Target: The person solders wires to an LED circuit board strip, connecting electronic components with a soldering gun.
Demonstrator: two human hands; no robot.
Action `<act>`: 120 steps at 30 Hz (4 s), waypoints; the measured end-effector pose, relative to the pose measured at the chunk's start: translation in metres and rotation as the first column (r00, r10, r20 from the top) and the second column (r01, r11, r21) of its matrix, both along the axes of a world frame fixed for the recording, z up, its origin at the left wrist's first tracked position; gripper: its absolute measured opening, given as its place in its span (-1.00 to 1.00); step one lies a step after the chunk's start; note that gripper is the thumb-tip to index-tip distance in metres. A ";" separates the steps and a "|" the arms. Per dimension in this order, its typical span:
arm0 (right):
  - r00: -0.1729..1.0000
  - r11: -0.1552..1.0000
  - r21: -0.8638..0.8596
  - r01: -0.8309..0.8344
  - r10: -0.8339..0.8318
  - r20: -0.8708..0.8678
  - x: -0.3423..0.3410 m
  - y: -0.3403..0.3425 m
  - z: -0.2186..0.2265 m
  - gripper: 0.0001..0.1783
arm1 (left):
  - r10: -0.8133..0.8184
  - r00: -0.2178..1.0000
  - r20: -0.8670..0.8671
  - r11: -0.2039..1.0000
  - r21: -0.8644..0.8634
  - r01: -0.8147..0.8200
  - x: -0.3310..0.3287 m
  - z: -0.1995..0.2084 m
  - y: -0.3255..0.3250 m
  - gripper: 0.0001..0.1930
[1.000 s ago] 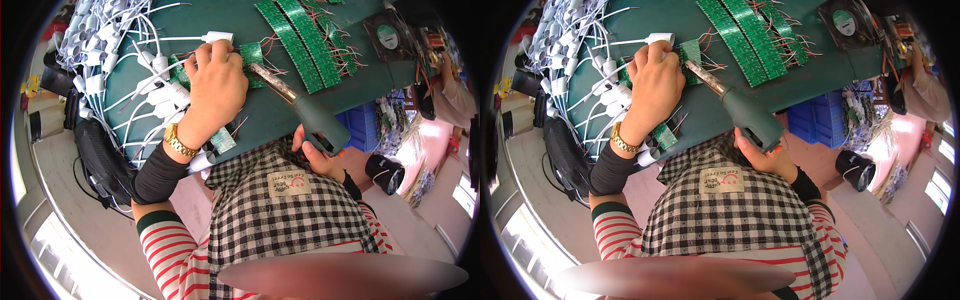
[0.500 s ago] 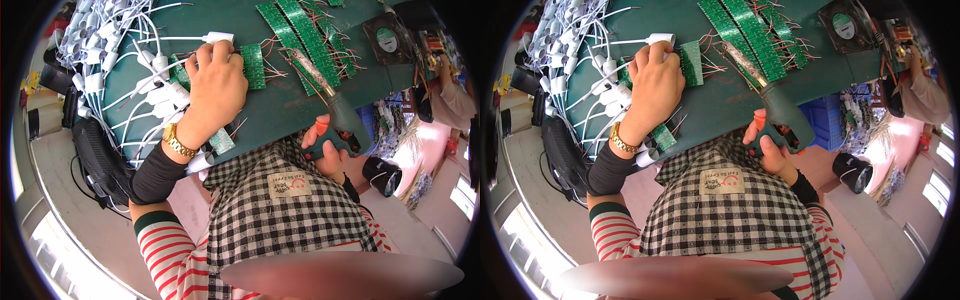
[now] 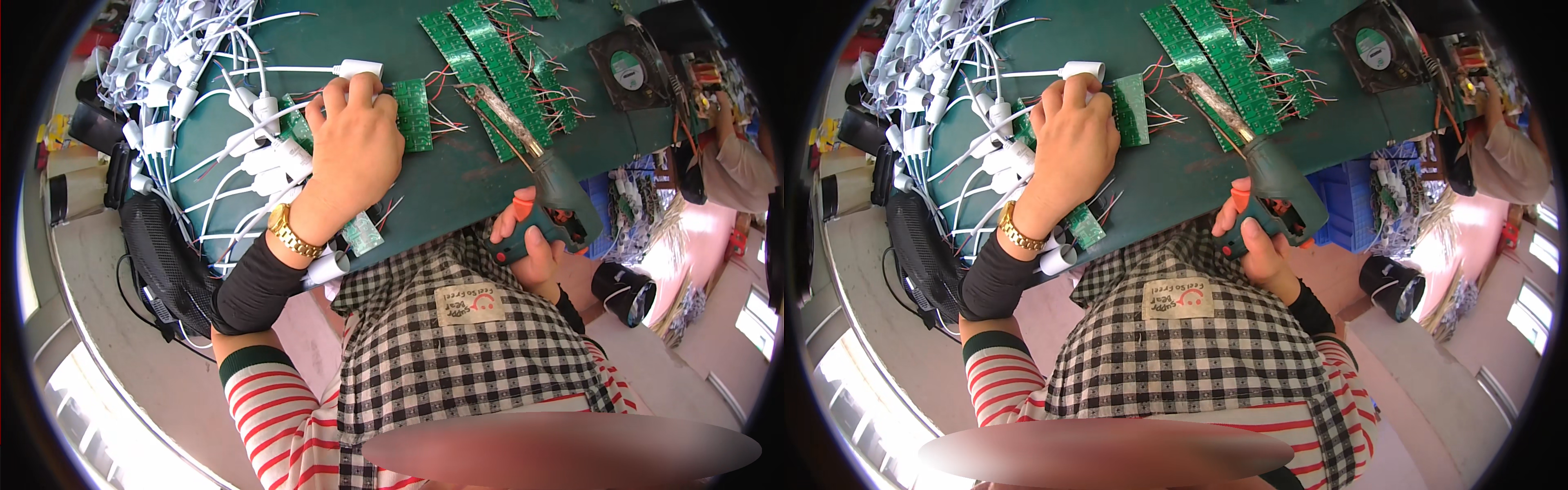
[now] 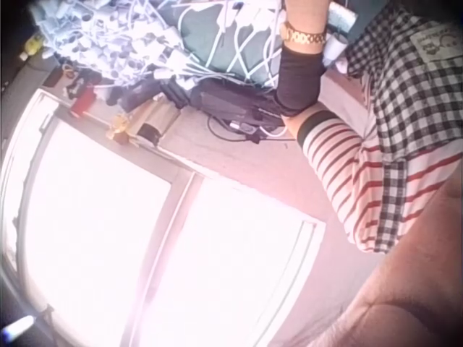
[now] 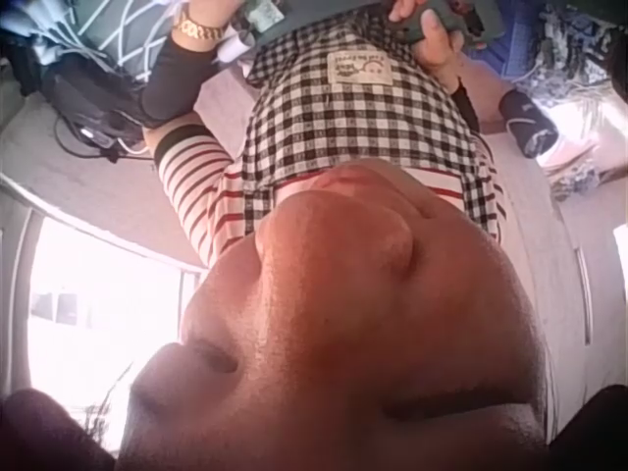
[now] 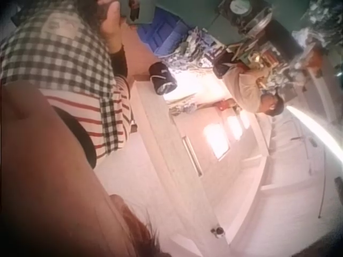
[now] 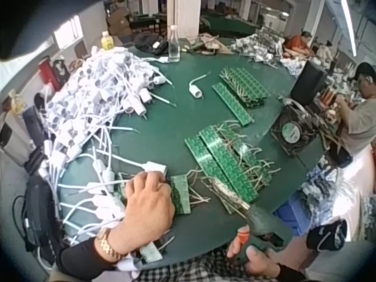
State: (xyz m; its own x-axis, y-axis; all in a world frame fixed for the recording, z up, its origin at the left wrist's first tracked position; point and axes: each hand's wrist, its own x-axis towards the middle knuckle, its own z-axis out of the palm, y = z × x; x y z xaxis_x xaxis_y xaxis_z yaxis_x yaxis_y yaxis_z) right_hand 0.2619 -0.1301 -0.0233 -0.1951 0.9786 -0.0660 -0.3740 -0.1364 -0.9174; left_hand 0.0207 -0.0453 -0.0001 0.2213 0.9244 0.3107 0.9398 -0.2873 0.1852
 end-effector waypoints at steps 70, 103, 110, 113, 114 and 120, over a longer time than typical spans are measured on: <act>0.764 0.951 -0.059 0.304 -0.280 -0.581 -0.074 0.072 -0.006 -0.68 | -0.283 0.883 0.374 0.943 -0.056 0.327 -0.008 -0.006 0.197 -0.74; 0.836 0.944 0.012 0.331 -0.287 -0.467 -0.074 0.051 -0.007 -0.59 | -0.307 0.922 0.235 0.883 -0.291 0.368 -0.001 0.059 -0.009 -0.81; 0.863 0.939 0.054 0.340 -0.289 -0.415 -0.061 0.055 -0.008 -0.57 | -0.307 0.861 0.405 0.941 -0.004 0.337 0.013 0.021 -0.004 -0.83; 0.884 0.934 0.110 0.341 -0.279 -0.375 -0.057 0.055 -0.013 -0.56 | -0.264 0.889 0.374 0.951 -0.051 0.304 0.012 0.010 -0.004 -0.88; 0.892 0.932 0.134 0.338 -0.272 -0.361 -0.057 0.055 -0.015 -0.55 | -0.258 0.894 0.368 0.950 -0.070 0.303 0.011 0.008 -0.004 -0.88; 0.897 0.936 0.151 0.318 -0.245 -0.367 -0.056 0.054 -0.017 -0.55 | -0.272 0.899 0.343 0.959 0.173 0.224 0.019 0.002 0.001 -0.89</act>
